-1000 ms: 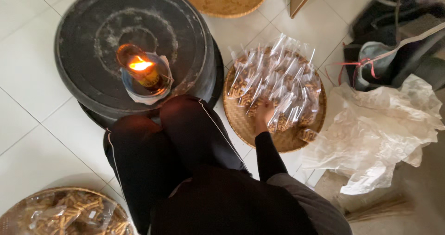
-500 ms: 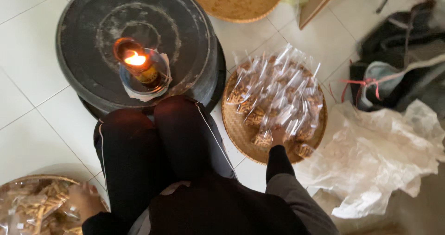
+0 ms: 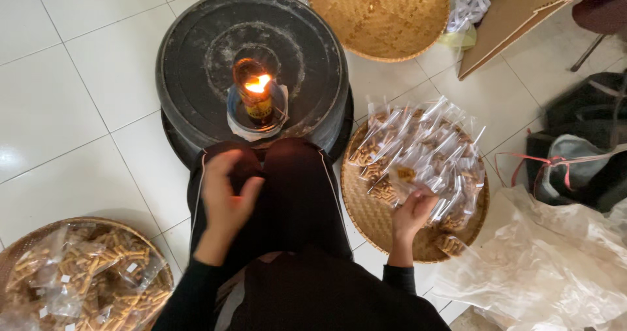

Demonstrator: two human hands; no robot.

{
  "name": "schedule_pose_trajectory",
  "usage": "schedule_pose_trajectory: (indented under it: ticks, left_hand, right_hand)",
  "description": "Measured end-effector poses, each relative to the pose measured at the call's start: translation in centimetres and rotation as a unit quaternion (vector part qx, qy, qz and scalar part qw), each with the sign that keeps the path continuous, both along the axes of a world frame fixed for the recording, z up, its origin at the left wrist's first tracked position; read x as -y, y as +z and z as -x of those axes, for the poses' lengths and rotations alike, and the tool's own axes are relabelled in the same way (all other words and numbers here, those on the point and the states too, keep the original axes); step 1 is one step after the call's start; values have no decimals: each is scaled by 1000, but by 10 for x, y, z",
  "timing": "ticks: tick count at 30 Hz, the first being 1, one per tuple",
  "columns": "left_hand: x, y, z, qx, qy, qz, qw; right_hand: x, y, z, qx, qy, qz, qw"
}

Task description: The person sits on the floor and heat-seals clear plastic bags filled with stick-shaped snacks by pressing each bag's opening against the flame of a small oil lamp. They take filled bags from a woven basket, seal each one, and place the sealed bag back onto the basket with other finished bags.

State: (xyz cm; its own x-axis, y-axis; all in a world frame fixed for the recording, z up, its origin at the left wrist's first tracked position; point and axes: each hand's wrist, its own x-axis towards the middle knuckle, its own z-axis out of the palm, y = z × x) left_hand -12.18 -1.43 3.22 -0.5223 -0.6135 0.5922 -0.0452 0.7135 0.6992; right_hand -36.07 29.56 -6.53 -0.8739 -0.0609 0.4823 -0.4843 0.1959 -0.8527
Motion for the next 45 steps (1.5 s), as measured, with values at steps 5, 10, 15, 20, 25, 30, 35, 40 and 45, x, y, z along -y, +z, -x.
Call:
schedule_pose_trajectory:
  ticks: [5, 10, 15, 20, 25, 30, 35, 40, 45]
  left_hand:
    - [-57, -7, 48, -62, -198, -150, 967]
    - [-65, -88, 68, -248, -246, -489, 799]
    - [-79, -130, 45, -346, -242, -620, 661]
    - [-84, -87, 18, -168, -143, -536, 815]
    - [-69, -50, 13, -133, -180, -433, 873]
    - [-70, -50, 31, -244, -168, -417, 860]
    - [-58, -39, 34, -198, -80, -457, 863]
    - [-63, -17, 32, -184, -75, -361, 911]
    - [-42, -5, 26, -60, 27, -143, 988]
  right_hand:
    - [64, 67, -54, -17, 218, 165, 962]
    - [108, 92, -119, -86, 424, 26, 901]
    - [154, 81, -133, -25, 313, 79, 946]
    - [176, 75, -139, 304, 508, 160, 789]
    - [180, 75, -133, 340, 550, 115, 754]
    - [198, 74, -130, 349, 578, 162, 719]
    - [206, 92, -131, 348, 587, 163, 713]
    - [210, 102, -121, 360, 587, 121, 715]
    - [210, 95, -124, 440, 611, 195, 628]
